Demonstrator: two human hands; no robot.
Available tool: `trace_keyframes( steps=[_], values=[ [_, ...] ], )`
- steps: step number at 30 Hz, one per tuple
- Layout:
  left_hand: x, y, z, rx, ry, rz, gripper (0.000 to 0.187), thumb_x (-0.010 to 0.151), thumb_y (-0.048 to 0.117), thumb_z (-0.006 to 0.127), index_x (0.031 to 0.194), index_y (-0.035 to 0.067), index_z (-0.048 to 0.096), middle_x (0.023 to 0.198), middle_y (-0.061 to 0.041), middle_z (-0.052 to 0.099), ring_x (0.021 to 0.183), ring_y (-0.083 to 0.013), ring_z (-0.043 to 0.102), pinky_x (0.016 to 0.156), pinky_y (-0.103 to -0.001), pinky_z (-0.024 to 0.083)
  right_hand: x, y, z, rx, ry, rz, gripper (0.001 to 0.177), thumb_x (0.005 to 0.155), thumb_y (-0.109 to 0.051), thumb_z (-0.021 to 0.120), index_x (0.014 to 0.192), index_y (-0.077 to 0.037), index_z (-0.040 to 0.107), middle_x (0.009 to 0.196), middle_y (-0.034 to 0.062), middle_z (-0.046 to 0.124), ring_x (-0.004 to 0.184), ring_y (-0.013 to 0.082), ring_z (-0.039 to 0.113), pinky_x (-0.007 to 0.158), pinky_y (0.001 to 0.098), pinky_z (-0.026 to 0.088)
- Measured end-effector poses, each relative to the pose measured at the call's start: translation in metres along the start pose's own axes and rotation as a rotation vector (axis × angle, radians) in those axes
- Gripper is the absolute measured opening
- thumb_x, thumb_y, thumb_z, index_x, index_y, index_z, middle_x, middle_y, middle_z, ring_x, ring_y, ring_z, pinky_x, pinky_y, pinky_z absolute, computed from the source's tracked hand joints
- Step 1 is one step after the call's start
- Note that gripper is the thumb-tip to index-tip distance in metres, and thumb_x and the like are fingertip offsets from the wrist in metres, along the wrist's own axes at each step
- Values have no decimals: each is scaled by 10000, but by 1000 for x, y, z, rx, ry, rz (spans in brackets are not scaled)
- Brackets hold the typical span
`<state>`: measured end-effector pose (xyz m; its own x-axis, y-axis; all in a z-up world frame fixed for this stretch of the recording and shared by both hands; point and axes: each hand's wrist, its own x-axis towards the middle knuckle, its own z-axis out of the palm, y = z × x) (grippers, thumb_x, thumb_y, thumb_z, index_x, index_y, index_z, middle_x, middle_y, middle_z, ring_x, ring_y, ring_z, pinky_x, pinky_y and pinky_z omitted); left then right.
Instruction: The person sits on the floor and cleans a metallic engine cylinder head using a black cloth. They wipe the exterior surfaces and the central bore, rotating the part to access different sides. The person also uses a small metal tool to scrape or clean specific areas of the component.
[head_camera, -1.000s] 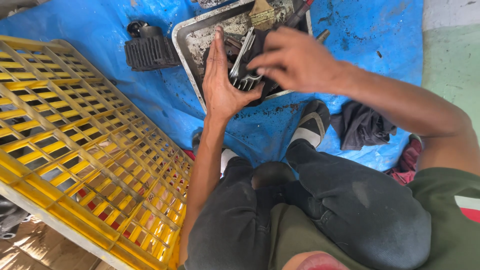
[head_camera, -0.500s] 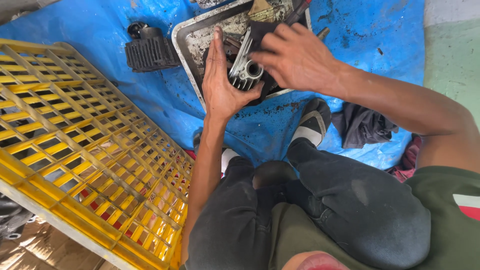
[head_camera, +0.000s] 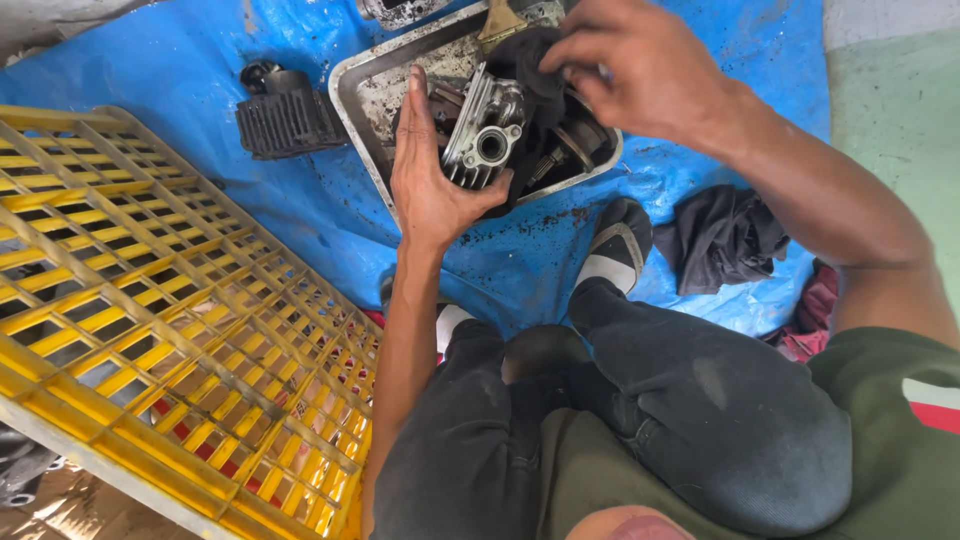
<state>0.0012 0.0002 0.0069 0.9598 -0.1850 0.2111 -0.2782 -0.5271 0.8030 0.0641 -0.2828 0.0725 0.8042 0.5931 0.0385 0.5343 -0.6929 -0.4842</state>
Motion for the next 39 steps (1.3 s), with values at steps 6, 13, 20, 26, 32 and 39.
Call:
trace_keyframes(
  steps=[6, 13, 20, 26, 32, 39],
  values=[
    [-1, -6, 2, 30, 0, 46, 1373, 654, 269, 993, 1665, 38, 94, 1698, -205, 311, 1587, -388, 346, 1322, -422, 358, 25, -34, 15, -176, 143, -369, 483, 737, -203, 791, 1210, -135, 720, 1354, 101, 576, 1212, 322, 580, 952, 436, 583],
    [2, 3, -3, 9, -17, -4, 1372, 640, 264, 991, 1657, 13, 105, 1696, -221, 318, 1580, -387, 369, 1310, -415, 367, -5, 20, 39, -145, -121, -235, 609, 714, -14, 737, 1308, -145, 719, 1471, 44, 589, 1308, 277, 592, 880, 360, 596],
    [0, 4, 1, 12, 28, -7, 1331, 660, 255, 980, 1654, 0, 133, 1683, -211, 357, 1536, -383, 446, 1255, -401, 438, -8, -22, 49, 197, 286, -222, 359, 848, 46, 749, 1204, 5, 714, 1329, 174, 656, 1197, 386, 660, 1010, 454, 569],
    [-3, 6, 2, 31, 85, 21, 1282, 674, 220, 961, 1659, 9, 168, 1672, -210, 382, 1495, -373, 476, 1190, -404, 493, -28, 5, 106, 495, 569, 88, 193, 965, 82, 704, 1152, 35, 699, 1259, 212, 696, 1146, 366, 691, 1008, 406, 571],
    [-5, 4, 6, -4, 108, -14, 1266, 676, 225, 958, 1648, -2, 179, 1675, -228, 375, 1503, -371, 497, 1110, -367, 530, -31, -27, 112, 383, 546, 38, 307, 910, 84, 733, 1210, 19, 709, 1300, 213, 626, 1226, 367, 637, 1069, 401, 533],
    [-8, 5, 7, 32, 116, -6, 1289, 658, 215, 959, 1650, -1, 165, 1664, -233, 382, 1520, -384, 471, 1226, -402, 450, -17, -42, 85, 266, 459, -60, 357, 839, -8, 789, 1191, -56, 754, 1257, 178, 593, 1187, 356, 612, 1027, 441, 526]
  ],
)
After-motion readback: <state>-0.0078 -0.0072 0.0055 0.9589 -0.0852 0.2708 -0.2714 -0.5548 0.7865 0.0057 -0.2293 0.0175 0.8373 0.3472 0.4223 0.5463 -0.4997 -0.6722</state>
